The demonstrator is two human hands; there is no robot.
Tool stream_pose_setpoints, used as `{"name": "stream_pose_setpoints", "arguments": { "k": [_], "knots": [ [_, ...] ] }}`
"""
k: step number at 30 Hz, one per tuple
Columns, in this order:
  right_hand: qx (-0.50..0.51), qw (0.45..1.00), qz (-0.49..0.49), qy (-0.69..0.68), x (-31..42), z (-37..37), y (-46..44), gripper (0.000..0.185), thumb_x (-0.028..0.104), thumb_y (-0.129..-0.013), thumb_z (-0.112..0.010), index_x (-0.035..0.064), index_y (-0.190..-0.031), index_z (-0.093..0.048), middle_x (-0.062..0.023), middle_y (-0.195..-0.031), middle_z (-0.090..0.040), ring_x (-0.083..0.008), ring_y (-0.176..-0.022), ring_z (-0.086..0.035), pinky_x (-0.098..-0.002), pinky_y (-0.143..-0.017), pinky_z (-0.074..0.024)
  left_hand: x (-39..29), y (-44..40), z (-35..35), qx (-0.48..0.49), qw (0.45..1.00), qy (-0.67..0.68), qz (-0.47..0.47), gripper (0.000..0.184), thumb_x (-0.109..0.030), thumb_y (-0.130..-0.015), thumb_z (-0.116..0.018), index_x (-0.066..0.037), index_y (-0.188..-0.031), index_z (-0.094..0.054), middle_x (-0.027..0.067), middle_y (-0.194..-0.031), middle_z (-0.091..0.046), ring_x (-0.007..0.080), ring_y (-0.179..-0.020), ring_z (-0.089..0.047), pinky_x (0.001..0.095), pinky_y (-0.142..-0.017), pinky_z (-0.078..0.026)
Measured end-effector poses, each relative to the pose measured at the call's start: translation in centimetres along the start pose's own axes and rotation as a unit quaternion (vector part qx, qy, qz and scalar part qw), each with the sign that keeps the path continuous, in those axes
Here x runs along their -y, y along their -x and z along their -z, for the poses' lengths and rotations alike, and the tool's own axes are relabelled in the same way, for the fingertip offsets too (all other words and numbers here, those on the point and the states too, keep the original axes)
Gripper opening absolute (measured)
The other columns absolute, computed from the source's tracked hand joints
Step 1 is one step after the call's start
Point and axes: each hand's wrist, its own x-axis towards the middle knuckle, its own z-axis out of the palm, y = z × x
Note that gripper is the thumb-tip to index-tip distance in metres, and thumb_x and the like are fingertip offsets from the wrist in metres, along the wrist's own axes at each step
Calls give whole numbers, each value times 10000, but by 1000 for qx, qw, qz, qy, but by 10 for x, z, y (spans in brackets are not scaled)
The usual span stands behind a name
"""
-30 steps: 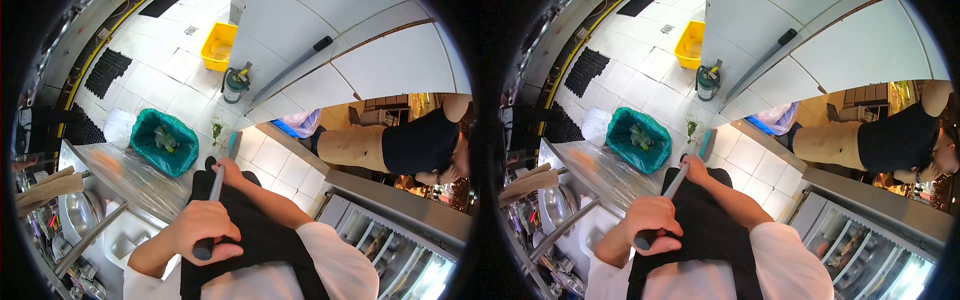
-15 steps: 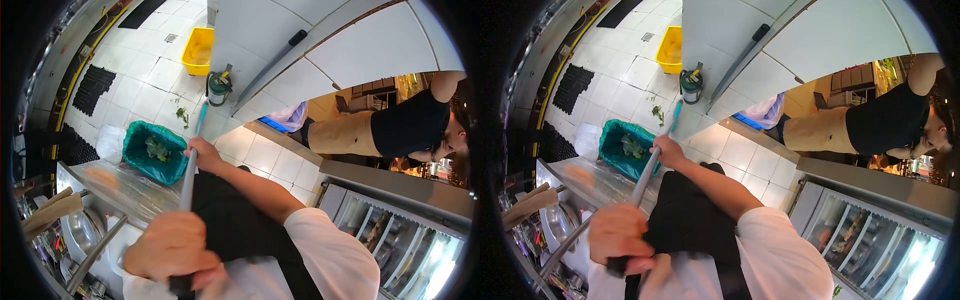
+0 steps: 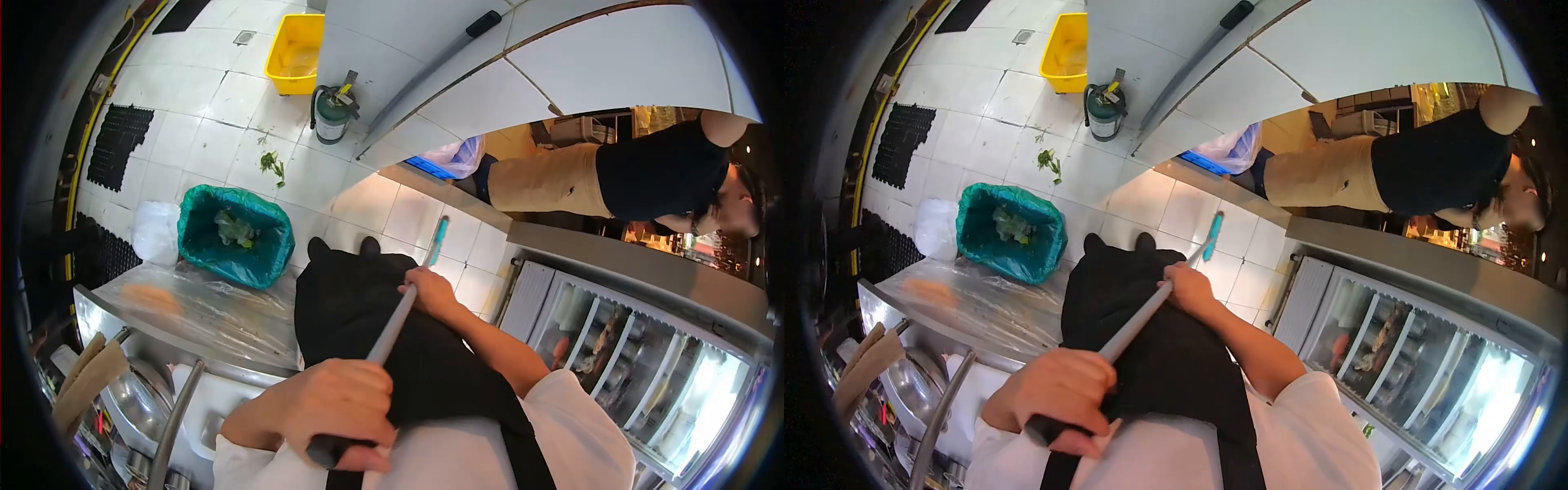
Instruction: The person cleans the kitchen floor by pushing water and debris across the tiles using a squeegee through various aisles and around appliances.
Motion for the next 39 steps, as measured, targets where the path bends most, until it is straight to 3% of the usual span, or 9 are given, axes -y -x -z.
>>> {"name": "stream_pose_setpoints", "arguments": {
  "k": [3, 8, 13, 19, 26, 29, 31, 39],
  "knots": [
    [-18, 999, -37, 14, -20, 2, 10, 265, 353, -863, -694, 98, -845, -627, -160, -926, -645, -389, -864, -656, -487, -733, -525, 23, 4, -4, -10, 1000, 8, 2, 225, -250, -811, -806, -66, -782, -679, 66, -621, -517, 277, -587, -546, 416, -706, -507],
    [-31, 996, -88, 11, -27, -1, 17, 269, 344, -835, -712, 83, -836, -644, -157, -938, -662, -387, -886, -653, -477, -764, -518, 28, 5, -10, -19, 999, 34, -1, 210, -246, -804, -808, -76, -805, -684, 59, -628, -520, 273, -590, -544, 418, -737, -504],
    [-79, 995, -56, -13, -27, -6, 28, 279, 332, -849, -712, 66, -853, -630, -175, -948, -654, -397, -875, -656, -480, -746, -526, 32, 5, -11, 32, 999, 37, -4, 217, -245, -811, -805, -73, -795, -675, 57, -627, -500, 274, -591, -537, 417, -746, -503],
    [-27, 997, -72, -1, -17, -8, 13, 284, 354, -855, -711, 80, -848, -637, -166, -955, -661, -392, -909, -656, -482, -773, -523, 23, 8, -10, 48, 999, 22, -10, 240, -261, -815, -806, -68, -780, -668, 51, -620, -491, 277, -589, -532, 418, -743, -509],
    [0, 1000, -18, 9, 1, -18, -8, 288, 370, -859, -695, 88, -865, -639, -149, -935, -656, -378, -900, -656, -486, -754, -526, 20, 20, -5, -33, 999, 7, -25, 258, -280, -807, -814, -69, -756, -674, 49, -602, -499, 265, -561, -527, 420, -715, -517],
    [6, 1000, 12, 11, -5, -27, -10, 286, 375, -857, -695, 94, -872, -643, -140, -931, -656, -372, -892, -657, -483, -756, -528, 14, 22, 0, -22, 1000, 12, -3, 194, -176, -798, -805, -57, -775, -653, 59, -659, -573, 292, -623, -566, 404, -746, -519],
    [31, 999, -34, 16, -2, -25, -8, 285, 376, -855, -697, 96, -873, -644, -140, -938, -657, -371, -894, -659, -481, -759, -528, 18, 25, -1, -34, 999, 17, -1, 195, -176, -795, -807, -57, -772, -654, 50, -662, -581, 290, -621, -564, 401, -744, -517],
    [-13, 998, -57, 25, -8, -14, 3, 278, 365, -835, -714, 95, -850, -650, -149, -931, -668, -382, -879, -658, -476, -762, -526, 27, 18, -4, -5, 1000, 21, -15, 207, -207, -806, -803, -62, -765, -660, 45, -633, -542, 268, -590, -544, 399, -710, -507]
  ]
}}
